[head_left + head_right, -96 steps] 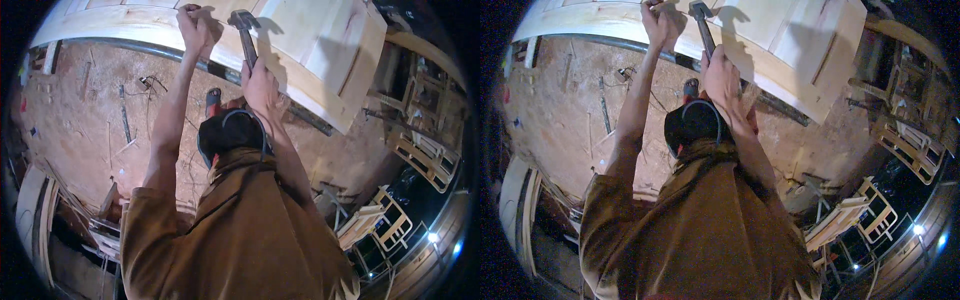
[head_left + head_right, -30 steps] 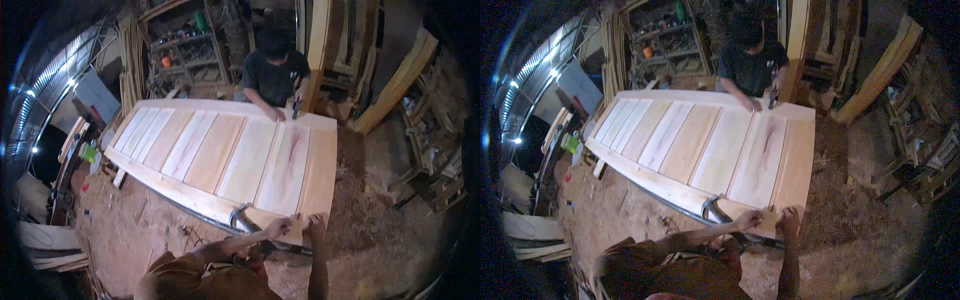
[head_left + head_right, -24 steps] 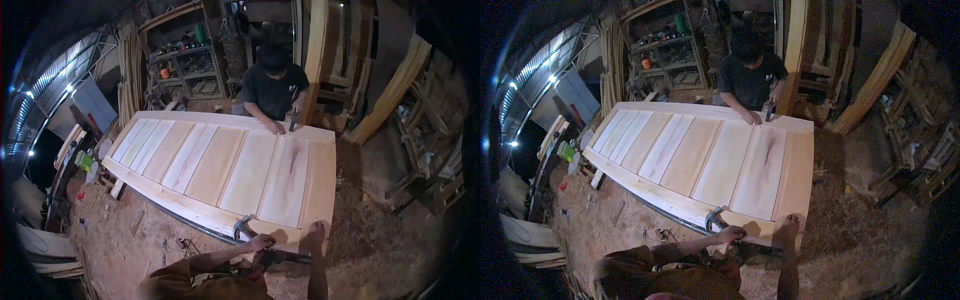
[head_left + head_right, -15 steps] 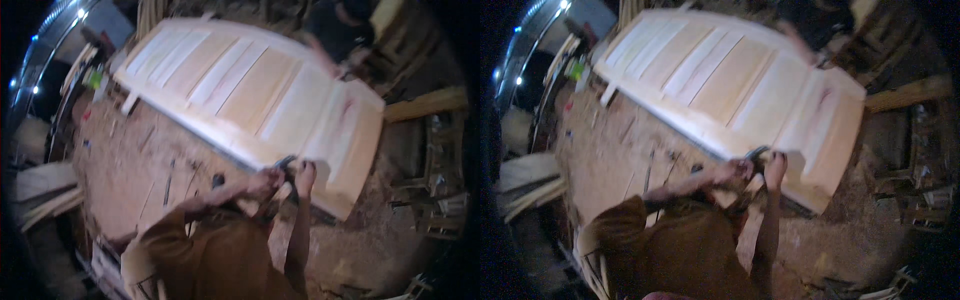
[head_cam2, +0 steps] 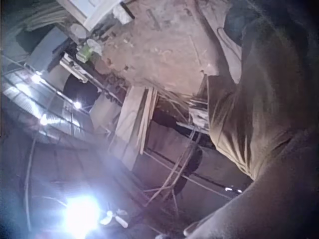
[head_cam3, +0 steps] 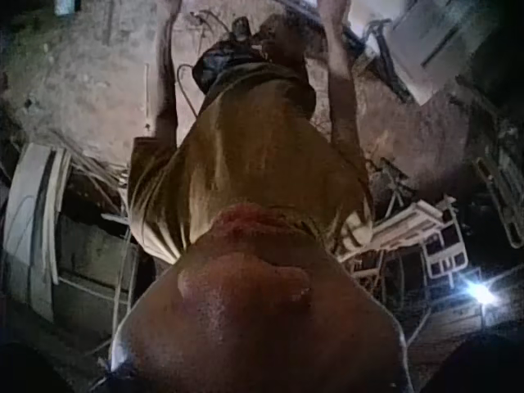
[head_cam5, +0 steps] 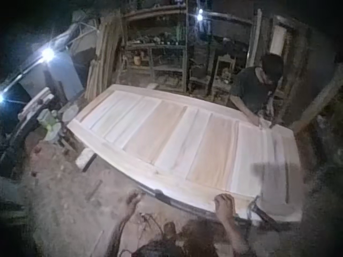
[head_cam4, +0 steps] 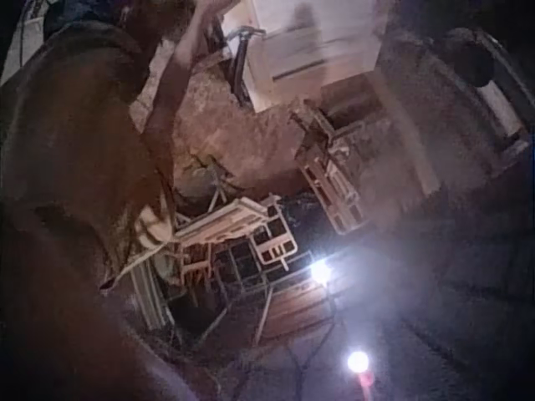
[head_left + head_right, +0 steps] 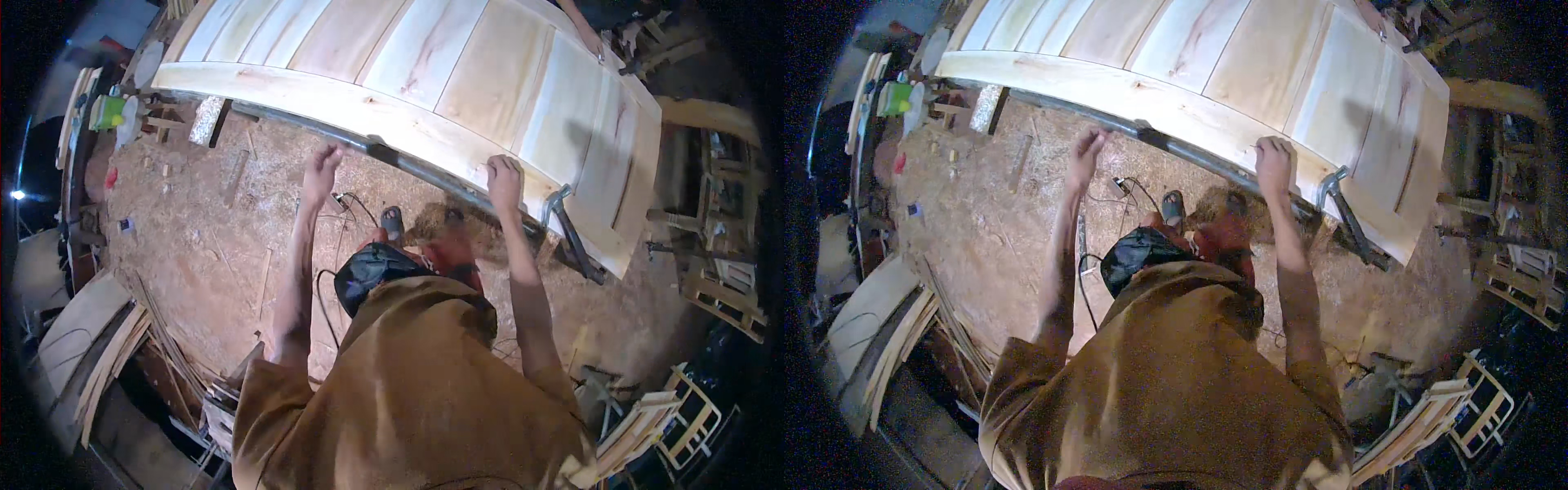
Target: The person builds a wooden door by positioning small nails on a wooden frame and hammering them in by hand.
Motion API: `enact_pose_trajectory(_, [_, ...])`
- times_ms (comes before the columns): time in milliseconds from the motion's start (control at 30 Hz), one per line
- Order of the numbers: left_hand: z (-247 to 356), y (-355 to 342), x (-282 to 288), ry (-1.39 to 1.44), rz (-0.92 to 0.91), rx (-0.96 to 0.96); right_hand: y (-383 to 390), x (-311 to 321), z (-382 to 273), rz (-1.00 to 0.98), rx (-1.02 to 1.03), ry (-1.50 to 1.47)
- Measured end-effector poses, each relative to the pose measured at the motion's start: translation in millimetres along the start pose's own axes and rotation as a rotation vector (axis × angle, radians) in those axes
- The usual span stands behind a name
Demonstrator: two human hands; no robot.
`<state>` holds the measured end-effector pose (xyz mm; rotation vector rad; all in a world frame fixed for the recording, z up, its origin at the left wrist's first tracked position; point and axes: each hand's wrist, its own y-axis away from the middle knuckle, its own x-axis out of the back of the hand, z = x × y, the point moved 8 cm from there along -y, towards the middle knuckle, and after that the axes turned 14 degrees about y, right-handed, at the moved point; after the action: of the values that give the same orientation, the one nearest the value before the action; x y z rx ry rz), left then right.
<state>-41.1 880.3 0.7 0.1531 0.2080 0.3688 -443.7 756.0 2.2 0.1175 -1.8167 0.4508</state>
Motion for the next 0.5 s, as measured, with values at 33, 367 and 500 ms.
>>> enact_pose_trajectory(33, [4,-16,13,-0.041,0.072,-0.093,-4,9,-3,0.040,0.000,-0.003])
enact_pose_trajectory(367, [-31,-170,-6,-0.277,0.126,-0.378,22,41,75,0.053,-0.191,0.193])
enact_pose_trajectory(500, [-26,-167,-32,-0.465,0.187,-0.426,110,81,196,-0.171,-0.540,0.435])
